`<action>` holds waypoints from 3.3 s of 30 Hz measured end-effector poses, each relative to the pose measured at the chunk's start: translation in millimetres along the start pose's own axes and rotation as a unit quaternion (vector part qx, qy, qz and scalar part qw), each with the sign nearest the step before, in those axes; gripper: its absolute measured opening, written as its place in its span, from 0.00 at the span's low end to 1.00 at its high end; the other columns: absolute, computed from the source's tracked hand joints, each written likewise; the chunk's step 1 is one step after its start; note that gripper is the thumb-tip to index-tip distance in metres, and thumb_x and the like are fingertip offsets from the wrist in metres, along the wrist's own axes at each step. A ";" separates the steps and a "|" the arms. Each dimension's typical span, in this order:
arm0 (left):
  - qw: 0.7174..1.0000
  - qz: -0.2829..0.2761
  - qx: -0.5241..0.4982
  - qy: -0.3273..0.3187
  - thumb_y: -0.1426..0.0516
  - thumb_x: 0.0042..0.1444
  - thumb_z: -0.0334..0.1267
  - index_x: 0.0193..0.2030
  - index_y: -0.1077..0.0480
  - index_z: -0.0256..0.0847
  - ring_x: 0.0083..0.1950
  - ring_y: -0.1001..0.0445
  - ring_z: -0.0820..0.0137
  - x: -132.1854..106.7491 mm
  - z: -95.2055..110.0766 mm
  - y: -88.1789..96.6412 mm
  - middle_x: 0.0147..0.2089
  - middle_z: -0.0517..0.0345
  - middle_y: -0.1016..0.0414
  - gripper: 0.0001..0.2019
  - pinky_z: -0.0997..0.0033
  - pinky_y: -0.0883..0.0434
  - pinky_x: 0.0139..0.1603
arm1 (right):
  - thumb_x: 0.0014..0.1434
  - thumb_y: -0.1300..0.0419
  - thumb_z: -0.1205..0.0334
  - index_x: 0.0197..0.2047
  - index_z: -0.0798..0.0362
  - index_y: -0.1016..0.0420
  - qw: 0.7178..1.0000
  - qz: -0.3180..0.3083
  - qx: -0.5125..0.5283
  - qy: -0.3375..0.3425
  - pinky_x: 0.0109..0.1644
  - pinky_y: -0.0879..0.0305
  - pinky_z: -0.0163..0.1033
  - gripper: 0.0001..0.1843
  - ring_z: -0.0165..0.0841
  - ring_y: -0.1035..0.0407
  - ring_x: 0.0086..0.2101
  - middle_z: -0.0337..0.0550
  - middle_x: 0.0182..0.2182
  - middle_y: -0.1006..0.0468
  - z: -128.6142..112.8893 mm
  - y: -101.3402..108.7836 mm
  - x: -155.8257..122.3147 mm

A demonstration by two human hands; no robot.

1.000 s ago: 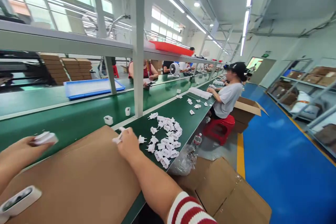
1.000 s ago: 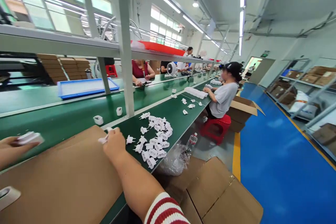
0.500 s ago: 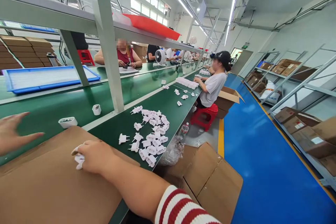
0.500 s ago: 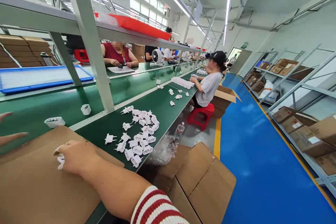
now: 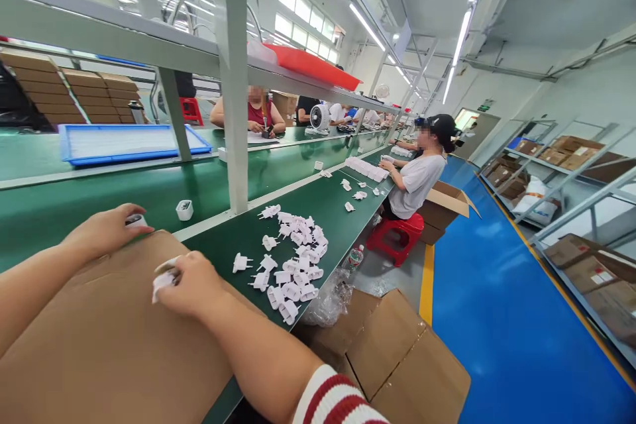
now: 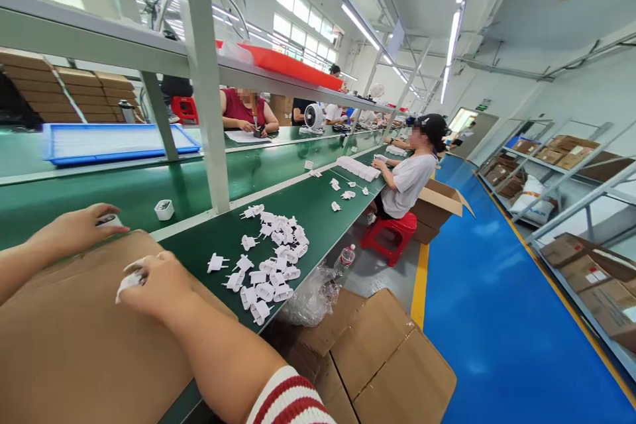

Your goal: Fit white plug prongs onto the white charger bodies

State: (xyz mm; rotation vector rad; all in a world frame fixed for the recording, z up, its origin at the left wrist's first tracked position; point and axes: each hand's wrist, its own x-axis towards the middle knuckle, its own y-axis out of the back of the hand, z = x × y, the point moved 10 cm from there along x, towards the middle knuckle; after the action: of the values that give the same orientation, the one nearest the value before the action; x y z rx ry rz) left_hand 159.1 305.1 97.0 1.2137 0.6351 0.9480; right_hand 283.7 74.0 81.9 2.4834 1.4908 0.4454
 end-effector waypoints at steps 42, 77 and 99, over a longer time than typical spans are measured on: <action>0.935 0.091 -0.342 -0.005 0.41 0.57 0.57 0.44 0.24 0.40 0.51 0.27 0.54 -286.1 15.6 -58.5 0.48 0.47 0.22 0.22 0.54 0.30 0.56 | 0.55 0.32 0.55 0.44 0.49 0.20 0.963 -0.220 0.147 0.058 0.49 0.24 0.40 0.13 0.35 0.25 0.44 0.45 0.49 0.26 -7.0 -65.7 -81.1; 0.926 0.080 -0.368 -0.006 0.40 0.55 0.56 0.38 0.24 0.41 0.46 0.26 0.56 -283.3 12.4 -58.3 0.40 0.50 0.22 0.19 0.57 0.31 0.52 | 0.52 0.45 0.79 0.31 0.51 0.27 0.834 -0.251 -0.354 0.339 0.49 0.38 0.40 0.13 0.36 0.34 0.37 0.40 0.33 0.30 -59.3 -92.8 -108.3; 0.997 0.041 -0.052 0.039 0.45 0.56 0.51 0.51 0.24 0.44 0.49 0.23 0.52 -197.8 -8.0 28.6 0.48 0.53 0.19 0.21 0.60 0.31 0.47 | 0.60 0.36 0.62 0.61 0.55 0.26 0.872 -0.060 -0.484 -0.048 0.62 0.40 0.61 0.25 0.57 0.31 0.57 0.63 0.58 0.27 25.3 41.6 -31.9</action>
State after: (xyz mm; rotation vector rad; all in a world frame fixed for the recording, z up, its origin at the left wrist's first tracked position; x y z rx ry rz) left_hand 48.7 138.6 107.7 1.1205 0.5940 1.0892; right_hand 312.8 25.8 67.3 1.5739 0.9863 0.7874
